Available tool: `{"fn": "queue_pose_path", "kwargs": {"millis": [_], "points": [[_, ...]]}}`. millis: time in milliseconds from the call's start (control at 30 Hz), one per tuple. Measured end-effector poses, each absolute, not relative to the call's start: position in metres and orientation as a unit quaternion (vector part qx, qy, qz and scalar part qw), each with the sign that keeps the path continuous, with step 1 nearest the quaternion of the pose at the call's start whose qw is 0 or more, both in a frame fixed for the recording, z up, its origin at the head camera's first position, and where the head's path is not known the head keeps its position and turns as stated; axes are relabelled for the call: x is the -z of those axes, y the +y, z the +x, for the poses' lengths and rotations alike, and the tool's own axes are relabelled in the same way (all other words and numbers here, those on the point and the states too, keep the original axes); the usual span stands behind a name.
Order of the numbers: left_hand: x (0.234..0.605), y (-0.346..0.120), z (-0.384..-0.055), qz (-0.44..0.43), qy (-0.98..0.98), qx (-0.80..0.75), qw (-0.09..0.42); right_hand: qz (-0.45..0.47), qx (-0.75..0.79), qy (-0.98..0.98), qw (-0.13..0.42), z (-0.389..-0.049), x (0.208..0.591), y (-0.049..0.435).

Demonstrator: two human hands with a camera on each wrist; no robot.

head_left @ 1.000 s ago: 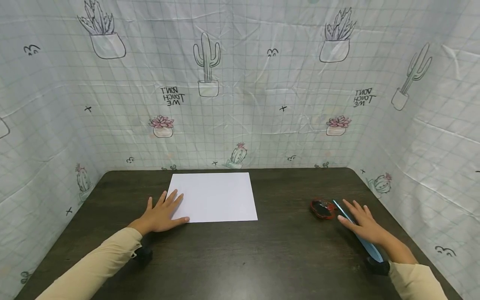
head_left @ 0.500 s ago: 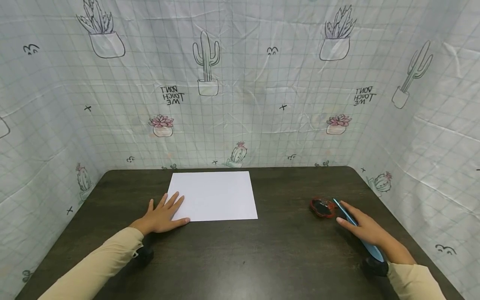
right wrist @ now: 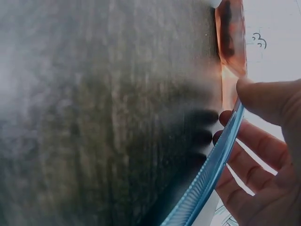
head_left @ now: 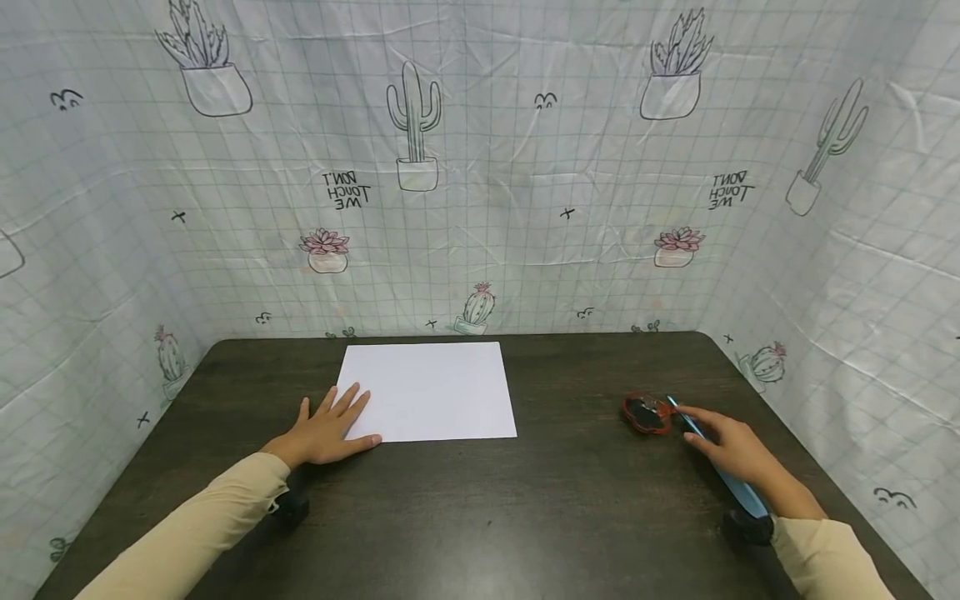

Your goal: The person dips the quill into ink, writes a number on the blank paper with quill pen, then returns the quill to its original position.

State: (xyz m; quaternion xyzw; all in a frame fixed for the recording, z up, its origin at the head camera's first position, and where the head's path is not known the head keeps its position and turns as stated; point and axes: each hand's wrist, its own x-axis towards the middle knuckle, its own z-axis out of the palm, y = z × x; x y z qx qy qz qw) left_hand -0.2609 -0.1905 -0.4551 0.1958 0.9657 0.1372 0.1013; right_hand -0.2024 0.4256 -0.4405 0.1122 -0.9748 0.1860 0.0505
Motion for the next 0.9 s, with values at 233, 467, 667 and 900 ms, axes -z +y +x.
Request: {"fn": "queue_pose_path", "kwargs": {"millis": [233,467,667,900], "points": [[0.4563,-0.1903,-0.2611,0.193,0.966,-0.137,0.103,0.109,-0.192,-0.974,0.055,-0.2071,0.4417,0.4268],[0.4545,-0.189,-0.2612,0.194,0.965,-0.142,0.106,0.095,-0.201,-0.973,0.064,-0.2089,0.4416,0.4253],[0.4544,-0.1886,-0.2624,0.192,0.965,-0.142,0.11,0.086,-0.22,-0.97,0.055,-0.2095,0.439,0.4218],[0.4568,-0.1898,-0.2632,0.195,0.963,-0.146,0.114,0.083,-0.255,-0.962,0.042,-0.2088,0.4387,0.4211]]}}
